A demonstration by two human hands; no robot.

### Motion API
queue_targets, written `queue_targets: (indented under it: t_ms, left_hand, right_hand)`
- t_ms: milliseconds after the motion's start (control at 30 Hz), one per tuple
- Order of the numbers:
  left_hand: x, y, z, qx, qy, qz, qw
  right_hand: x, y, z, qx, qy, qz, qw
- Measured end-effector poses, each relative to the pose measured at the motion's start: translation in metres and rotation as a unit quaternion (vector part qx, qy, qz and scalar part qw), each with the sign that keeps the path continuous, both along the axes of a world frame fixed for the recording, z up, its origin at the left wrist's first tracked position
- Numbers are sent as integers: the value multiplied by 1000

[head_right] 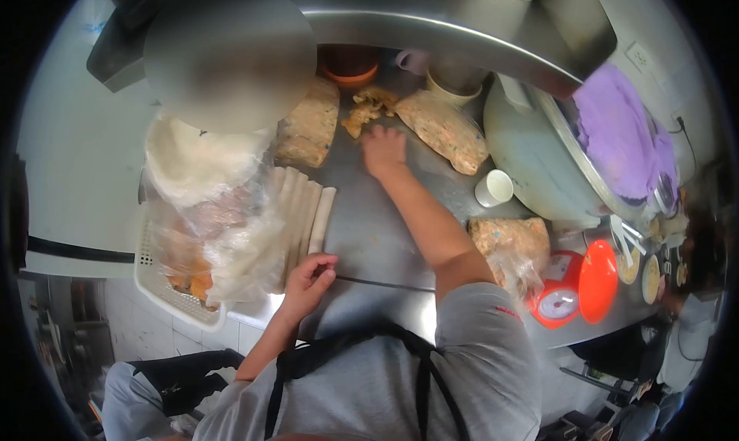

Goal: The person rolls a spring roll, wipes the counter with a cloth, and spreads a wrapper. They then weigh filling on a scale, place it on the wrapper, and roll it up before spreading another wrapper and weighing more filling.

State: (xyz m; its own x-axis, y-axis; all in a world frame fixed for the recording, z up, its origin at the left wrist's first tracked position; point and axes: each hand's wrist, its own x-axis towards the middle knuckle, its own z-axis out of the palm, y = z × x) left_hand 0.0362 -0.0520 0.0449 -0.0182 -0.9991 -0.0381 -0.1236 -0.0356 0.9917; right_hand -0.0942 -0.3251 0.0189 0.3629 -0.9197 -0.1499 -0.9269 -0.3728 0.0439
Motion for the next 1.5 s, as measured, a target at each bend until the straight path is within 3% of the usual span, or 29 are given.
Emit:
queue_targets:
  t_ms: [33, 133, 167, 267, 467, 567, 767, 867, 967, 1033, 1100, 1200, 1300, 1400, 1500]
  left_hand:
    - [2, 1, -1, 1, 5, 6, 1000]
    - [5, 1, -4, 1, 16, 6, 1000]
    - [4, -1, -4, -6, 15, -1, 1000]
    - [3, -6, 6, -16, 0, -5, 1000]
    - [12, -3, 7, 6, 11, 31, 999]
    - [10, -6, 2, 2, 19, 25, 1000]
    - [1, -17, 8, -8, 15, 2, 1000]
    - [2, -14, 4, 6, 17, -21, 1000]
    - [4, -12, 6, -3, 16, -32, 999]
    - [3, -12, 7, -6, 17, -27, 999]
    - [1, -10, 5, 6, 16, -20, 1000]
    - [0, -8, -3, 13, 10, -38, 999]
    - [0, -6, -3, -4, 14, -39, 999]
    - [2, -6, -1, -8, 9, -40, 999]
    - [6, -4, -1, 9, 4, -32, 999]
  right_hand:
    - [-3, -8, 3, -45, 42, -23, 998]
    - [-8, -15, 30, -72, 9, -55, 996]
    - [-7, -23, 34, -71, -40, 3, 997]
    - [14, -47, 38, -102, -59, 31, 993]
    - [31, -95, 49, 121, -83, -32, 989]
    - [32, -96, 38, 89, -44, 17, 995]
    - [24, -100, 17, -8, -144, -49, 988]
    - [11, -78, 60, -54, -201, -34, 978]
    - [-33, -76, 83, -50, -220, -114, 967]
    - [-66, -54, 96, -92, -209, -259, 939]
    - [-96, -50, 83, -15, -165, -367, 915]
    - [-105, -49, 51, -17, -79, -372, 925]
    - [-84, -16, 65, -149, -127, -151, 969]
    - [-61, -2, 58, -165, -28, 28, 986]
    - [-51, -9, 16, -175, -41, 79, 981]
